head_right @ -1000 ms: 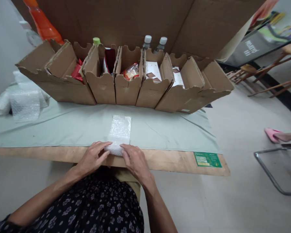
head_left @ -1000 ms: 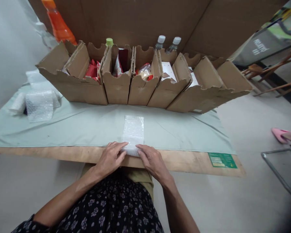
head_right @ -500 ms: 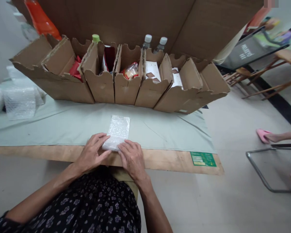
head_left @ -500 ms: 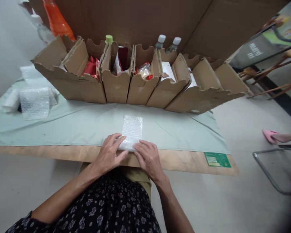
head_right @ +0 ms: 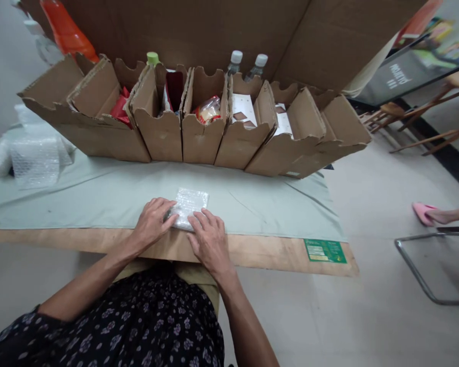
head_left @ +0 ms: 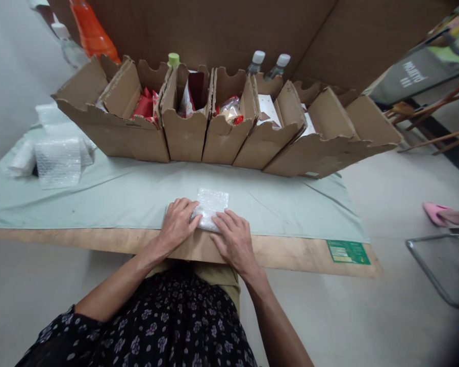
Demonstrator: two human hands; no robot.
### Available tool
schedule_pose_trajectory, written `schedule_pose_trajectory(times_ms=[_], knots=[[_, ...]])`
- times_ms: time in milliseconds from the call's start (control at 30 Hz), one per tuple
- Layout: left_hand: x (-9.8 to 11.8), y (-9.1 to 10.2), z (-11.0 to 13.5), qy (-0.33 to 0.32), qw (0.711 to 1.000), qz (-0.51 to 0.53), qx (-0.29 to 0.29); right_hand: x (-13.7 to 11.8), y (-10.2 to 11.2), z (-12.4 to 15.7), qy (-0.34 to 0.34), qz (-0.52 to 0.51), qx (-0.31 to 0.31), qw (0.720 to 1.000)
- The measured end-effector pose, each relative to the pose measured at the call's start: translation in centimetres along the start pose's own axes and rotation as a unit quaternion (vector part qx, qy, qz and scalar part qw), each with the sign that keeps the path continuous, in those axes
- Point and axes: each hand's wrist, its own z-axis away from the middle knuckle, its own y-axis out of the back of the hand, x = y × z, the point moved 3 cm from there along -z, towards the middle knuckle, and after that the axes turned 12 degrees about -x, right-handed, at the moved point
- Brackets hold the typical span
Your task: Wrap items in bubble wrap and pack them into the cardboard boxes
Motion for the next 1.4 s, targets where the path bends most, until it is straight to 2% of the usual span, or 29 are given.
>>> schedule_pose_trajectory(times_ms=[67,133,167,267,333,367,433,500,567,667,733,800,867,933,1067,1167,1233,1300,1400], knots=[[0.0,0.5,1.0,0.024,0.997,0.062,0.026,0.7,-0.4,-0.7,-0.025,-0.041,-0.001,0.999],[0.0,0.8,2.5,0.081,0.971,0.220,0.041,1.3,-0.3,-1.1,-0.070,-0.110,0.023,0.991],[0.1,0.7,3.2,0.118,0.938,0.324,0.036,1.4,-0.2,-1.1,-0.095,-0.149,0.032,0.984],[1.2,-0.5,4.3,0.188,0.789,0.584,-0.033,0.8,0.1,-0.8,-0.136,-0.257,0.021,0.957],[2.1,-1.2,4.1,0.190,0.708,0.677,-0.063,-0.2,0.3,-0.4,-0.122,-0.306,-0.002,0.944],[2.5,-1.5,3.9,0.187,0.682,0.704,-0.063,-0.6,0.4,-0.1,-0.113,-0.315,-0.004,0.942],[3.0,-1.9,3.4,0.181,0.652,0.735,-0.049,-0.8,0.8,0.6,-0.116,-0.308,0.023,0.944],[3.4,-2.1,3.2,0.173,0.636,0.751,-0.045,-0.1,1.2,1.5,-0.150,-0.317,0.069,0.934],[3.8,-2.2,3.1,0.158,0.628,0.760,-0.047,0.6,1.3,2.1,-0.173,-0.394,0.076,0.899],[4.2,-2.6,3.0,0.148,0.622,0.768,-0.032,0.7,0.6,2.4,-0.150,-0.543,0.009,0.826],[4.2,-3.1,2.8,0.154,0.625,0.765,-0.028,0.3,0.1,2.2,-0.153,-0.569,-0.001,0.808],[4.2,-3.4,2.5,0.160,0.645,0.746,-0.048,0.3,0.1,2.0,-0.178,-0.543,0.030,0.820],[4.0,-3.0,1.9,0.149,0.689,0.705,-0.084,0.8,0.9,1.6,-0.190,-0.507,0.068,0.838],[3.5,-1.8,0.6,0.112,0.750,0.643,-0.108,1.9,2.8,1.1,-0.179,-0.467,0.098,0.860],[2.1,0.8,-3.8,0.048,0.878,0.472,-0.060,5.1,9.7,-0.6,-0.146,-0.369,0.159,0.904],[1.3,0.6,-6.7,0.001,0.944,0.330,-0.021,7.0,16.2,-3.4,-0.106,-0.281,0.196,0.934],[1.1,-0.5,-7.5,-0.057,0.963,0.262,-0.004,7.7,20.3,-6.2,-0.067,-0.202,0.209,0.954],[0.9,-1.8,-7.6,-0.113,0.970,0.213,0.015,7.8,23.7,-10.1,-0.030,-0.113,0.195,0.974],[0.7,-3.1,-7.1,-0.151,0.973,0.173,0.021,7.6,26.5,-17.2,-0.011,0.006,0.108,0.994]])
